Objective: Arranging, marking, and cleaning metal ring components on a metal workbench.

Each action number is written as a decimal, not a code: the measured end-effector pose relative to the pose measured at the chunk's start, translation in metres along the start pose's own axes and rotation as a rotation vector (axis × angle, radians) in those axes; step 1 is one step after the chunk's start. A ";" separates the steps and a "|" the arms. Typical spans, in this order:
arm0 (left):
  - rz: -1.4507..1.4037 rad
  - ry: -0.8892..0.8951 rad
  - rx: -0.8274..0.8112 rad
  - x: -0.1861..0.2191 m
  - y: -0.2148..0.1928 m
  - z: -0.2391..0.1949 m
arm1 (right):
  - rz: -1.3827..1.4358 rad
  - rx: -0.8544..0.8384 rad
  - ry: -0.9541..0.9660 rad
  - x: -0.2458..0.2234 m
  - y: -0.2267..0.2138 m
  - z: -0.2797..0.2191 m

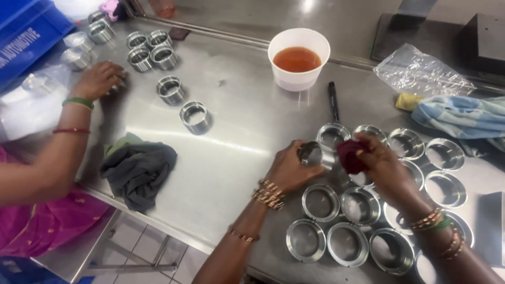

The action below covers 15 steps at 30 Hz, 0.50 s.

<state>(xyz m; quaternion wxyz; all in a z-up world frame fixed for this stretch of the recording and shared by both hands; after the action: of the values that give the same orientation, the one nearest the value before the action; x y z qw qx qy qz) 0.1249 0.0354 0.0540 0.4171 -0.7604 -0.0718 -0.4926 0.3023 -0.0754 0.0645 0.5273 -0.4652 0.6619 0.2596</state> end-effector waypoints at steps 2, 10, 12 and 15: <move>-0.108 0.223 0.107 0.016 -0.012 -0.019 | 0.058 -0.029 0.066 -0.023 0.027 -0.013; -0.126 0.448 0.261 0.007 -0.018 -0.052 | -0.517 -0.219 -0.435 -0.060 0.078 -0.032; -0.535 -0.111 -0.047 -0.060 0.024 -0.028 | -0.698 -0.195 -0.585 -0.059 0.080 -0.033; -0.476 0.082 0.363 0.001 -0.015 -0.062 | -0.723 -0.253 -0.542 -0.063 0.080 -0.039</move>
<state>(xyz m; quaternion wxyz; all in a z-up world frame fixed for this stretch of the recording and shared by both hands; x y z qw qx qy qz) 0.0748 0.0014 0.0734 0.4217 -0.6146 -0.3180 -0.5860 0.2144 -0.0521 0.1237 0.6769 -0.6420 0.2592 0.2499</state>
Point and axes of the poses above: each hand's wrist, its own z-axis towards the middle knuckle, its own y-axis out of the palm, x = y × z, the point moved 7 cm from there along z, towards the middle knuckle, and after that the axes turned 1 degree about z, right-handed, at the moved point
